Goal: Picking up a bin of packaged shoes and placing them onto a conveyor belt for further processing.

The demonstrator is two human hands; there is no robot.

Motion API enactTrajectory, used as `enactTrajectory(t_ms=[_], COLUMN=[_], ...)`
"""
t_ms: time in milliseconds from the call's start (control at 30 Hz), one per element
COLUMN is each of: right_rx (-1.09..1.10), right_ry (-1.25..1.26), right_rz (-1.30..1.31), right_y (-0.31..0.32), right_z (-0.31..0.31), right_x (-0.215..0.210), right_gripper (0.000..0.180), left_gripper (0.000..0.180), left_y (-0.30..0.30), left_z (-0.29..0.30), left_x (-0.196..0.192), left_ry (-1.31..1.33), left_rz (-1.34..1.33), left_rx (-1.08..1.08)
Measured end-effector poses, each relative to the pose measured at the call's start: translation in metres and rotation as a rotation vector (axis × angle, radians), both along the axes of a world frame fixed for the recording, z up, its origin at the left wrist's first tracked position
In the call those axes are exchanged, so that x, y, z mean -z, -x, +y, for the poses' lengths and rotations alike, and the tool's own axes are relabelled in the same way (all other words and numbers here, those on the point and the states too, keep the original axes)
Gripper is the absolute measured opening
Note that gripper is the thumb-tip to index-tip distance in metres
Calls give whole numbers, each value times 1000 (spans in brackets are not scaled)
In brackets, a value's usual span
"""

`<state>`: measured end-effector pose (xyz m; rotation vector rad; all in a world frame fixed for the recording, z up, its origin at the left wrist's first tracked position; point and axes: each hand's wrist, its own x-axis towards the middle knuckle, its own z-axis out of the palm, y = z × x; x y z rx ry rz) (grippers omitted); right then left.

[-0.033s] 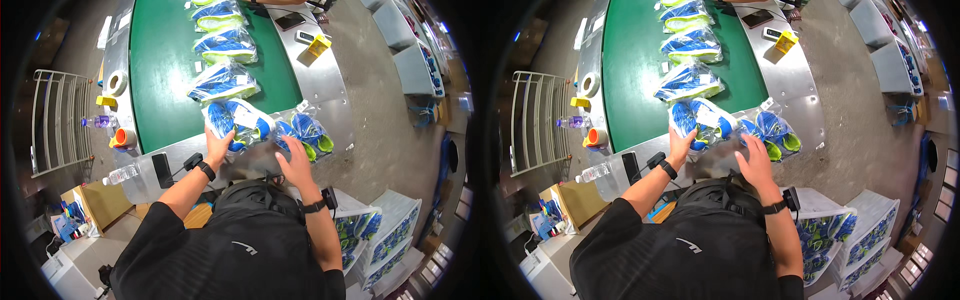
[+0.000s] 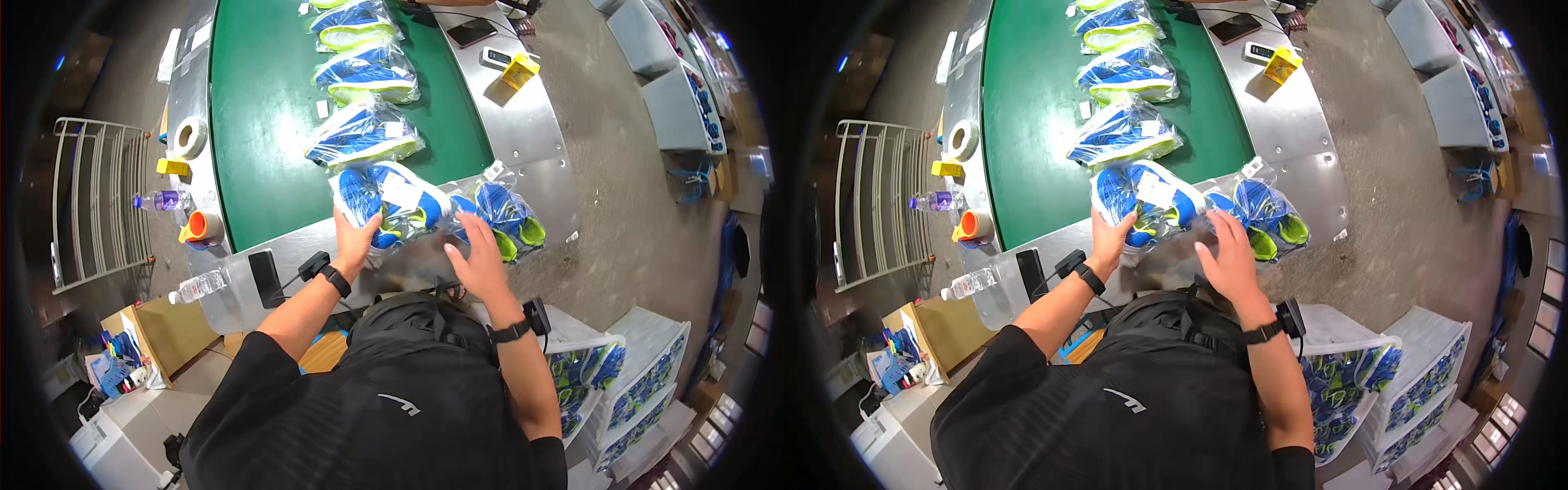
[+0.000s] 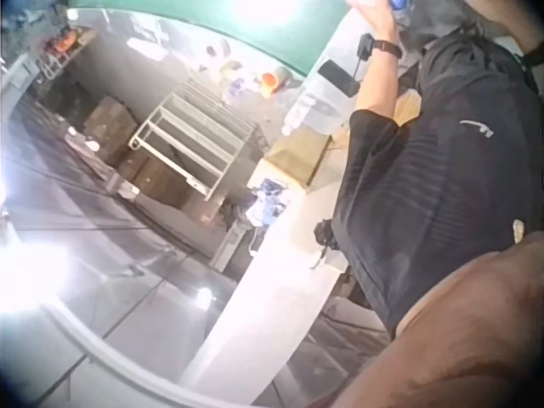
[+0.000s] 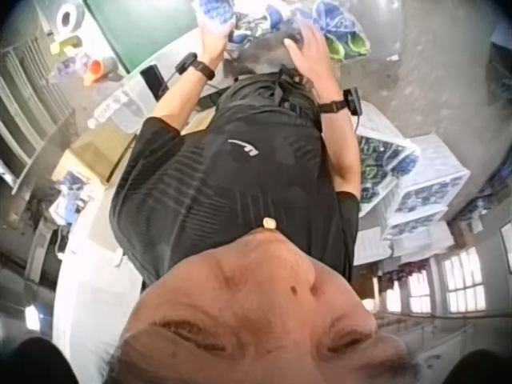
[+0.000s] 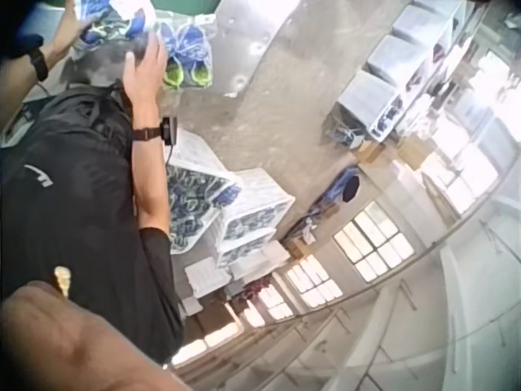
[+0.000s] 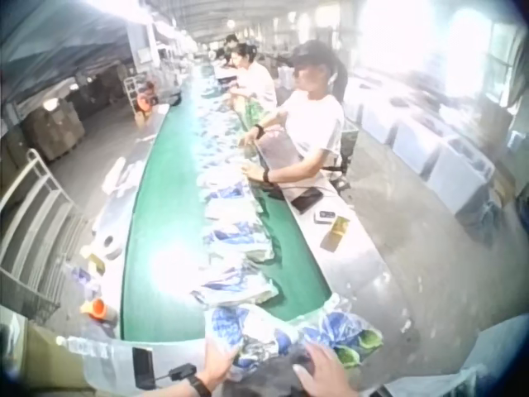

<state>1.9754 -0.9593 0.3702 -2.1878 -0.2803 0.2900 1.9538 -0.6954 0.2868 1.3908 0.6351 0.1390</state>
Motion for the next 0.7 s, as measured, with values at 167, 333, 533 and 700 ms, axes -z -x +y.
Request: enactTrajectory(t_ms=[167,333,533,700], right_rx=[-20,237,552,712], right_ry=[102,-734,-841,-1103], right_rz=[-87,508,631,371], right_y=[-8,15,36,69], right_z=[37,43,-30,-110], right_x=[1,13,-17,-49], right_gripper=[74,76,62,64], left_gripper=[79,60,54,67], left_y=[10,12,7,26], left_z=[-11,-40,-101,-181], left_x=[-61,-108,-139,-153], left_ry=[137,354,798,748], left_rz=[-108,-99,266,259], left_rx=[65,157,277,563])
